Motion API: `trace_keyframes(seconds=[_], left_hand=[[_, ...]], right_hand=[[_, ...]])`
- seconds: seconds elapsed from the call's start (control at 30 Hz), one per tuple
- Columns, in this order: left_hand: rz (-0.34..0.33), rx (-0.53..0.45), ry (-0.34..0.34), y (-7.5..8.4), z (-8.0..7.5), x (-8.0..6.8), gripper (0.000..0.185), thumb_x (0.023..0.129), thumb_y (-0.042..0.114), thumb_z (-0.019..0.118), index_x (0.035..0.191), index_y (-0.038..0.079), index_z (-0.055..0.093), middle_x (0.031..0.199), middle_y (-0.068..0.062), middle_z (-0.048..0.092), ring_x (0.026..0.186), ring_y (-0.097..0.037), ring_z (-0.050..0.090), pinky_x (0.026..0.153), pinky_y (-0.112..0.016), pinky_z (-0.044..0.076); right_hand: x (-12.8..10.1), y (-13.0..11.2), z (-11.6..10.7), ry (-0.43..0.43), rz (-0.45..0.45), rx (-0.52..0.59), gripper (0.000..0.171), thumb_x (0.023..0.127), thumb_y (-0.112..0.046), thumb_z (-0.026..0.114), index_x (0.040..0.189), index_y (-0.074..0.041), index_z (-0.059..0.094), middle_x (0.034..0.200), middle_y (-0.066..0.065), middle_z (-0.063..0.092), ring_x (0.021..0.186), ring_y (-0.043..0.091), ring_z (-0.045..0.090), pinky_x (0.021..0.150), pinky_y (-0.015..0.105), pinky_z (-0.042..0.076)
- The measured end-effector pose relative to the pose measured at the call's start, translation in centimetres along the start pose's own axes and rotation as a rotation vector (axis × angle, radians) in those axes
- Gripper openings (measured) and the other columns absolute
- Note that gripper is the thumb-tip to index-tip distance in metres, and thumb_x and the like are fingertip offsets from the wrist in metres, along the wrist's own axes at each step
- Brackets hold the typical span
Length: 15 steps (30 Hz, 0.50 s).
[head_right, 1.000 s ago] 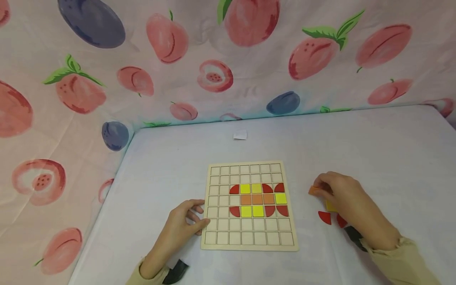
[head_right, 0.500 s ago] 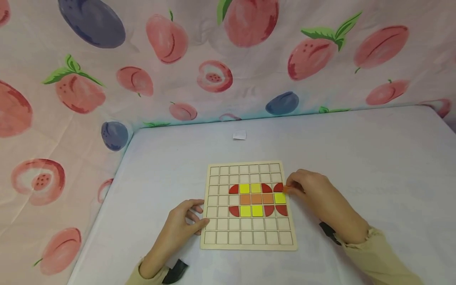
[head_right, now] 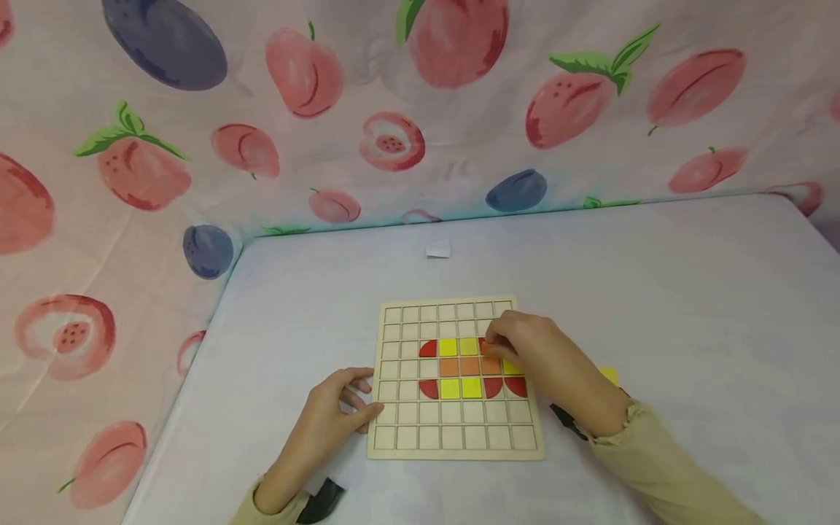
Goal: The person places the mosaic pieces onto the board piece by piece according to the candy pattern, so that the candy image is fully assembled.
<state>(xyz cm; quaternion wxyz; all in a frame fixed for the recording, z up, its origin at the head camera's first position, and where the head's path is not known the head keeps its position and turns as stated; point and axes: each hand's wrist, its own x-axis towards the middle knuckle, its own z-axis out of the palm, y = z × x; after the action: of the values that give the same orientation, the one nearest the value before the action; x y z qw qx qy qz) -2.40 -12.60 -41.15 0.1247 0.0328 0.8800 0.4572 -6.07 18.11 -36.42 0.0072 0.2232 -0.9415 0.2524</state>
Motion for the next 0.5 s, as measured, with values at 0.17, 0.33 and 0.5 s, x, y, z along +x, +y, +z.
trace_keyframes(seconds=[0.17,0.33,0.5], left_hand=[[0.003,-0.005,0.002,0.0,0.0,-0.1,0.049,0.08,0.002,0.08,0.125,-0.003,0.061,0.099,-0.008,0.059,0.076,-0.013,0.061,0.051,-0.019,0.056],[0.002,-0.003,0.003,0.1,0.0,-0.1,0.049,0.08,0.003,0.08,0.125,-0.003,0.061,0.099,-0.008,0.059,0.076,-0.013,0.06,0.051,-0.019,0.056],[-0.003,0.004,0.007,0.1,0.0,-0.1,0.049,0.08,0.003,0.08,0.125,-0.002,0.061,0.099,-0.007,0.059,0.076,-0.013,0.06,0.051,-0.02,0.056]], right_hand=[[0.9,-0.8,0.6,-0.029,-0.039,0.017,0.011,0.08,-0.007,0.081,0.085,-0.012,0.073,0.081,-0.008,0.066,0.073,0.007,0.057,0.068,0.026,0.059],[1.5,-1.5,1.1,-0.071,-0.026,0.041,0.008,0.083,-0.01,0.079,0.087,-0.012,0.073,0.082,-0.008,0.066,0.074,0.008,0.058,0.069,0.026,0.058],[2.2,-2.3,1.6,-0.099,-0.029,0.048,0.007,0.084,-0.013,0.079,0.088,-0.013,0.074,0.083,-0.008,0.067,0.076,0.008,0.058,0.072,0.027,0.058]])
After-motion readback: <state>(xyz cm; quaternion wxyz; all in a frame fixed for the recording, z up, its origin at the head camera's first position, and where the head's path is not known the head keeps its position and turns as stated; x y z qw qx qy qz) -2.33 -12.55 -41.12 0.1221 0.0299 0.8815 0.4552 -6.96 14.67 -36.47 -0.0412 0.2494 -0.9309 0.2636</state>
